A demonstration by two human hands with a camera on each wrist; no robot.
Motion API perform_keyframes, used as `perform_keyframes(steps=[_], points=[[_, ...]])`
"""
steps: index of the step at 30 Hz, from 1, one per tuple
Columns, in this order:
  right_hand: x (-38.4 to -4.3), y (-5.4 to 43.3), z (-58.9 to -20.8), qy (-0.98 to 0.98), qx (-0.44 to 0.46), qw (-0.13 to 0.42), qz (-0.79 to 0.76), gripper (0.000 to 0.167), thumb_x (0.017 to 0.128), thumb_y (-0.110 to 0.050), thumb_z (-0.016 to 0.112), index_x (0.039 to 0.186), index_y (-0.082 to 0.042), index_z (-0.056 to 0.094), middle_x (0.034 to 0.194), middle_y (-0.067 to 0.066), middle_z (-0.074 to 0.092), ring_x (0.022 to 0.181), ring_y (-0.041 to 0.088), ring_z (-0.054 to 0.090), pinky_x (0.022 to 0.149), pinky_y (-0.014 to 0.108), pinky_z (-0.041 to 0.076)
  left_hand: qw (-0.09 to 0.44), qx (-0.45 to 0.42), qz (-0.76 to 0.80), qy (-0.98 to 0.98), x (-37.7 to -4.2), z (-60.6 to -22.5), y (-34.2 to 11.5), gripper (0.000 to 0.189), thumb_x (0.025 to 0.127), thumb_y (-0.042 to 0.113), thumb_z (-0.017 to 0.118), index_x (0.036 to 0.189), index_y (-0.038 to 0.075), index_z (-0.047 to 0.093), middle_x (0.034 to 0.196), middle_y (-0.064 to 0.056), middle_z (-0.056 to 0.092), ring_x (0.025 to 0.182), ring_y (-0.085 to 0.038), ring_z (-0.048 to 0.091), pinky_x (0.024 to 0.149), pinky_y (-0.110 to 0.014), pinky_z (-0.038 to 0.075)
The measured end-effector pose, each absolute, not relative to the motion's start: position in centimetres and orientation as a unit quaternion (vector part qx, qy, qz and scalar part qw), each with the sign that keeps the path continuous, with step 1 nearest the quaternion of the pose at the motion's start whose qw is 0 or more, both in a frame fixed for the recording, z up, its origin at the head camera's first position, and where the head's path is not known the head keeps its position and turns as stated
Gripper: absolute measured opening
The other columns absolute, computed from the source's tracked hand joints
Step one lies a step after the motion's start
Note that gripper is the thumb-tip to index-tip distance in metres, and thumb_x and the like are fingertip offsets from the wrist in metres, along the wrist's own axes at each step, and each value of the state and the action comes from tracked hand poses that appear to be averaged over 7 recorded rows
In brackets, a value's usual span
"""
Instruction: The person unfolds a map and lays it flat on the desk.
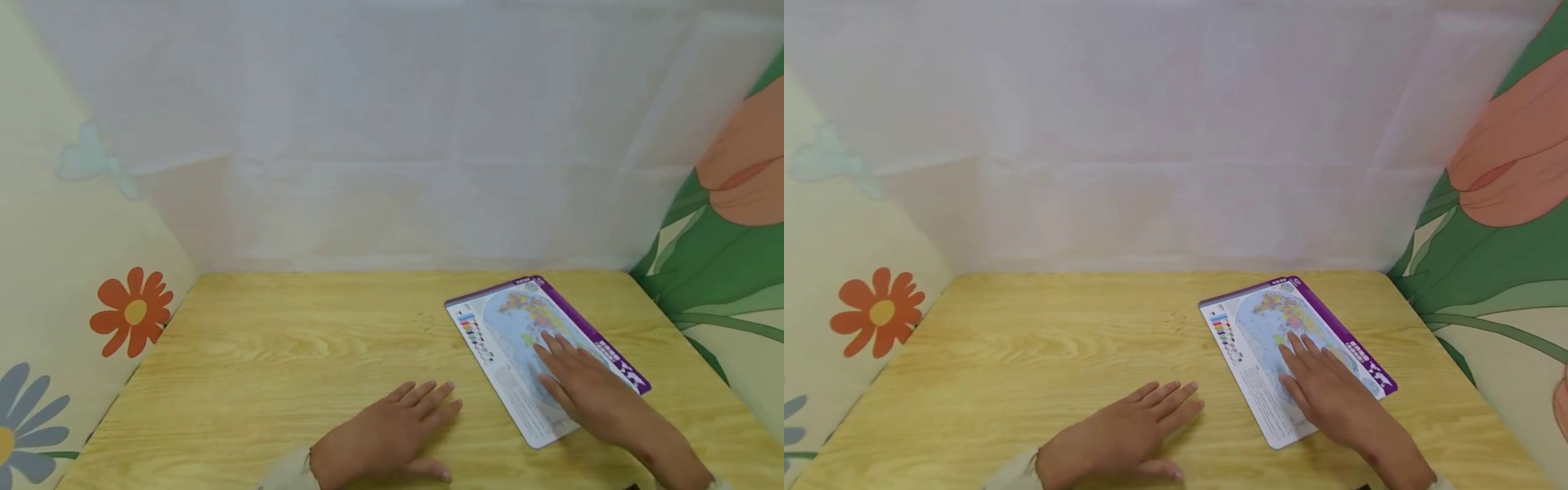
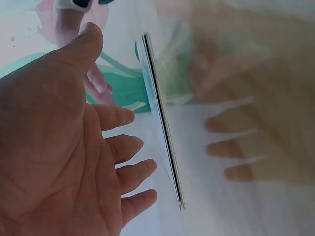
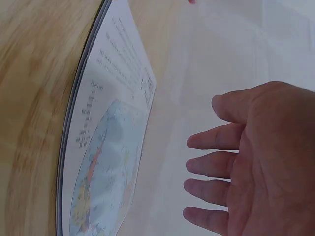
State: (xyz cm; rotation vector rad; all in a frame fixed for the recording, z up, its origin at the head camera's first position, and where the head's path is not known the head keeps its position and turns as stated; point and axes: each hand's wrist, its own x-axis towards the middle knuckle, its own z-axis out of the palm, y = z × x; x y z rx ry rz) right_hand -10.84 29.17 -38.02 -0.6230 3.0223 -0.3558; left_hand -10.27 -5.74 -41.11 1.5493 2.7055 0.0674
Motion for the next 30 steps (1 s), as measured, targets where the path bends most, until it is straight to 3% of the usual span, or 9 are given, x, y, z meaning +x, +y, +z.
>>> perform_keyframes(steps=[9, 15, 24, 30], points=[[-12.6, 31.7, -38.4, 0.967, -0.210, -0.001, -0.147, 0.049, 0.109, -0.019, 0.054, 0.151, 0.005, 0.047, 0.157, 0.026, 0.040, 0.140, 0.050, 0.039, 0.106, 0.069, 0.036, -0.002, 0.526, -0.045, 0.850, -9.1, -41.2, -3.0, 0.078, 0.102, 0.070, 0.033, 0.164, 0.021, 0.032, 0.166, -0.003, 0.030, 0.150, -0.023, 0.032, 0.119, -0.037, 0.029], [-14.2, 33.2, -39.1, 0.966, -0.212, -0.015, -0.150, 0.051, 0.106, -0.013, 0.057, 0.150, 0.010, 0.045, 0.153, 0.033, 0.041, 0.136, 0.054, 0.042, 0.104, 0.069, 0.037, 0.025, 0.544, -0.090, 0.834, -8.6, -41.1, -1.0, 0.076, 0.103, 0.070, 0.027, 0.165, 0.025, 0.027, 0.169, 0.001, 0.022, 0.152, -0.019, 0.026, 0.121, -0.034, 0.024], [-17.3, 34.4, -39.2, 0.971, -0.182, 0.023, -0.155, 0.053, 0.110, -0.019, 0.051, 0.150, 0.013, 0.040, 0.151, 0.041, 0.035, 0.137, 0.059, 0.036, 0.106, 0.070, 0.034, 0.080, 0.542, -0.098, 0.831, -9.0, -41.0, 3.8, 0.078, 0.100, 0.074, 0.027, 0.166, 0.032, 0.020, 0.169, 0.009, 0.015, 0.153, -0.013, 0.017, 0.120, -0.029, 0.021], [-19.5, 35.0, -39.4, 0.967, -0.150, 0.064, -0.196, 0.063, 0.112, -0.030, 0.046, 0.151, 0.016, 0.033, 0.148, 0.043, 0.037, 0.134, 0.060, 0.038, 0.106, 0.071, 0.034, 0.116, 0.569, -0.078, 0.810, -8.7, -41.5, 5.7, 0.073, 0.104, 0.068, 0.022, 0.167, 0.030, 0.015, 0.169, 0.008, 0.011, 0.153, -0.010, 0.012, 0.120, -0.025, 0.017]])
